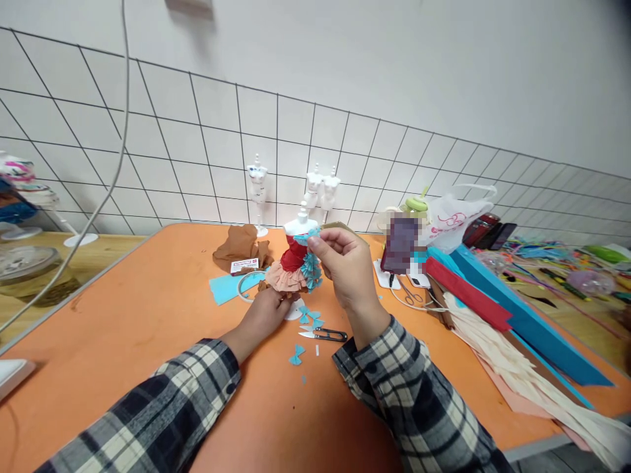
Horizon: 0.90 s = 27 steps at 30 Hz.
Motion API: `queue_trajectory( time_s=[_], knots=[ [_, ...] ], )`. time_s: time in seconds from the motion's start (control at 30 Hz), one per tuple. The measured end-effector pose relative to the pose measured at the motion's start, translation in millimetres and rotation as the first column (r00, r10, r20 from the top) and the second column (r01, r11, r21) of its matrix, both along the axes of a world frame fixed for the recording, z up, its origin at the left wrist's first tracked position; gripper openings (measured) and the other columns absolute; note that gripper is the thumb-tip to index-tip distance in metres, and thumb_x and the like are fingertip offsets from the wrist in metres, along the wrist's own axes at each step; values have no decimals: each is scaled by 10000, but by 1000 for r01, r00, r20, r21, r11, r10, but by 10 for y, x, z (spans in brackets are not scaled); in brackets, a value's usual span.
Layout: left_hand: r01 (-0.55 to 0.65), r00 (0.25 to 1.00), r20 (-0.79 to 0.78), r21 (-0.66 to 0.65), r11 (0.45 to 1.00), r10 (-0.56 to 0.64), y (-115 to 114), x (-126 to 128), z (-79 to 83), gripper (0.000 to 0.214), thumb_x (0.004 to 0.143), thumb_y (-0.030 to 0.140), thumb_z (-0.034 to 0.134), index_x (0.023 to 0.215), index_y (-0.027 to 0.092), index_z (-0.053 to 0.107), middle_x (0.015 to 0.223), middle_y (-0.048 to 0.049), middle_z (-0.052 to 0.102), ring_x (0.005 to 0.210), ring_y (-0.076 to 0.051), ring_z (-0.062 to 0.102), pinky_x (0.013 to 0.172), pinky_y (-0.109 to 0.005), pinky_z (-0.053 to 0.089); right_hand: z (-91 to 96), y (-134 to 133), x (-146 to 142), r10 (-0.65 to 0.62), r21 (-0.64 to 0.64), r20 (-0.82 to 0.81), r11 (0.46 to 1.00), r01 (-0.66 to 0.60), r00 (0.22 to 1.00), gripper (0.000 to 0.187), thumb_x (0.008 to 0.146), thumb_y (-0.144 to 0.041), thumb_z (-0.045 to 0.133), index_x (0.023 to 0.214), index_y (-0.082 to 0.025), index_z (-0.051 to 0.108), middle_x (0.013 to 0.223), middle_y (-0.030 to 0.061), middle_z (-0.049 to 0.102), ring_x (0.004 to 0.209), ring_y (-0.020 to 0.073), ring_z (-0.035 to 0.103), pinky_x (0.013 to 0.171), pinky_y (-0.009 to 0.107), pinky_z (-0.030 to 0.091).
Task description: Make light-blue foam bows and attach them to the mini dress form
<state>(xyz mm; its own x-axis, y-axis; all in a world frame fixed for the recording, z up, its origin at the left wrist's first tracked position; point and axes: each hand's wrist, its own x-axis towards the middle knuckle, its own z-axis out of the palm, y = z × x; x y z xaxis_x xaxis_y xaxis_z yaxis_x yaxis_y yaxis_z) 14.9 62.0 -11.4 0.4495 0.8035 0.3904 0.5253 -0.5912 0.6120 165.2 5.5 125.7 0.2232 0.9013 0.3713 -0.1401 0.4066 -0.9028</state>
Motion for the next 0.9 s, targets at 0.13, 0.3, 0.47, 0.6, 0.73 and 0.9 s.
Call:
queue_trajectory(
  time_s=[0.13, 0.3, 0.47, 0.6, 0.73, 0.9],
  knots=[
    [2, 1000, -14, -25, 1000, -2, 7, -5, 3, 316, 855, 247, 420, 904, 150, 717, 928, -104, 746, 884, -266, 675, 749, -359, 528, -72, 69, -8, -40, -17, 21, 999, 41, 999, 254, 682, -394, 753, 771, -175, 660, 631, -32, 587, 514, 68, 459, 467, 197, 380],
    [-10, 1000, -10, -40, 999, 10, -3, -1, 28, 305, 841, 239, 431, 891, 148, 718, 892, -95, 745, 824, -250, 677, 719, -336, 524, -167, 83, -86, -120, 13, 44, 993, 119, 992, 234, 707, -398, 734, 748, -179, 664, 520, -78, 396, 480, 64, 361, 453, 202, 330],
    [-2, 1000, -23, -54, 999, 0, 4, -5, 25, 312, 841, 262, 435, 873, 140, 721, 888, -103, 750, 826, -256, 681, 709, -335, 520, -196, 80, -141, -184, 12, 35, 983, 183, 982, 236, 725, -391, 713, 700, -172, 628, 494, -88, 340, 468, 65, 324, 432, 204, 290],
    [-20, 999, -41, -28, 999, 19, 9, -2, 27, 319, 844, 305, 442, 839, 147, 719, 894, -109, 753, 852, -268, 680, 712, -338, 518, -196, 94, -142, -186, 49, 21, 982, 184, 982, 228, 734, -386, 702, 716, -175, 616, 499, -92, 339, 470, 65, 322, 444, 202, 304],
    [-25, 998, -64, 4, 1000, 26, 5, 8, 32, 323, 837, 304, 440, 854, 148, 722, 910, -113, 756, 860, -273, 684, 719, -339, 522, -174, 89, -143, -241, 76, 41, 968, 238, 970, 239, 738, -364, 695, 670, -179, 559, 500, -98, 313, 467, 62, 302, 445, 199, 291],
    [-33, 991, -123, 91, 995, 44, -5, 15, 37, 345, 865, 340, 433, 893, 156, 724, 948, -128, 753, 889, -292, 685, 723, -350, 521, -187, 101, -156, -319, 91, 44, 945, 314, 947, 292, 754, -345, 667, 648, -199, 439, 547, -95, 306, 496, 64, 306, 463, 201, 281]
  ],
)
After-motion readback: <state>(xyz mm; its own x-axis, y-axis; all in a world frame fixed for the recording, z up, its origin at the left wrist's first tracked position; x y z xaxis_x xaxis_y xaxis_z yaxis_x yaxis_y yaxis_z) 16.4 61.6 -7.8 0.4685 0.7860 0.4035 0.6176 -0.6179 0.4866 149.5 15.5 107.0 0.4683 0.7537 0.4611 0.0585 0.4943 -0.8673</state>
